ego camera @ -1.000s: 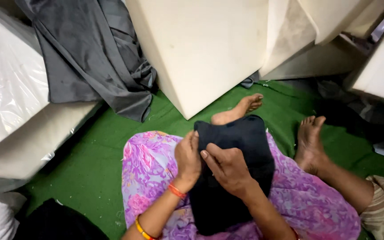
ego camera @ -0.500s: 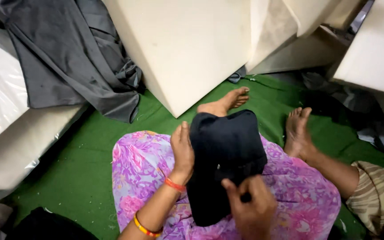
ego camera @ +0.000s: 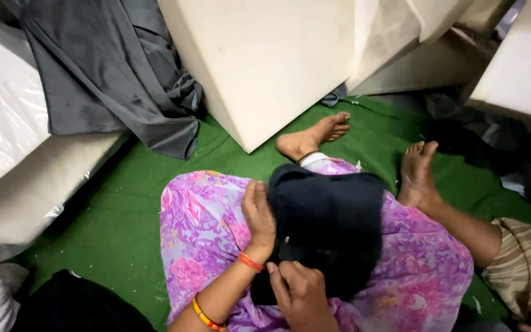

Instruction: The recorder is stuffing a foam block into a black fabric cover and securing the strap.

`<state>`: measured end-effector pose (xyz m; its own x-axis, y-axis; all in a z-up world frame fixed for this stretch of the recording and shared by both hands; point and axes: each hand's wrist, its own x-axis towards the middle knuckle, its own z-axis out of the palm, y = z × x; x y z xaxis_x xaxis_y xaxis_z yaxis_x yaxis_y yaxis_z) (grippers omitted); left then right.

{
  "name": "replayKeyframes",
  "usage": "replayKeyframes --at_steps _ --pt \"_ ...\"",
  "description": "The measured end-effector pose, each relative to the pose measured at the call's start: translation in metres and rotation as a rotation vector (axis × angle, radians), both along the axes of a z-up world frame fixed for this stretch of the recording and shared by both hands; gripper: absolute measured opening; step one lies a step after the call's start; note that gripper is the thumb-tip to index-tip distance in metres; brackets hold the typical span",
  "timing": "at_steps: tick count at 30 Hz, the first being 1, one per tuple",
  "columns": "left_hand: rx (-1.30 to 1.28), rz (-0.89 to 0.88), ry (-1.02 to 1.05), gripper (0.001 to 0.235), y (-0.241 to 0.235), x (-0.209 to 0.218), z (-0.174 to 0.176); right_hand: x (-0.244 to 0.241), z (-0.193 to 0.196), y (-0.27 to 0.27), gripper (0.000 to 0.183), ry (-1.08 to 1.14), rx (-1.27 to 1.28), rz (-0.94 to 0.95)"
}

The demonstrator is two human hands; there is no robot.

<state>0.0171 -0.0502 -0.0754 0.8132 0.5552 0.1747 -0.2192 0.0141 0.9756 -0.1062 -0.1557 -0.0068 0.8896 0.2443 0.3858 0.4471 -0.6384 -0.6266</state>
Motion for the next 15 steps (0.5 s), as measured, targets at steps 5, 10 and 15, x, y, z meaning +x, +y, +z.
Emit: replayKeyframes --at_steps 5,10,15 --pt "0.033 -0.067 0.049 0.04 -0.006 0.003 0.032 0.011 -0.002 -0.028 0.037 0.238 0.2 -0.005" --pt "0.316 -0.286 0.108 0.027 0.011 -0.023 0.068 0.019 0.013 -0.041 0.039 0.597 0.587 -0.245" --pt "0.044 -0.288 0.298 0.023 0.013 -0.035 0.052 0.015 0.046 -0.044 0.042 0.702 0.56 -0.224"
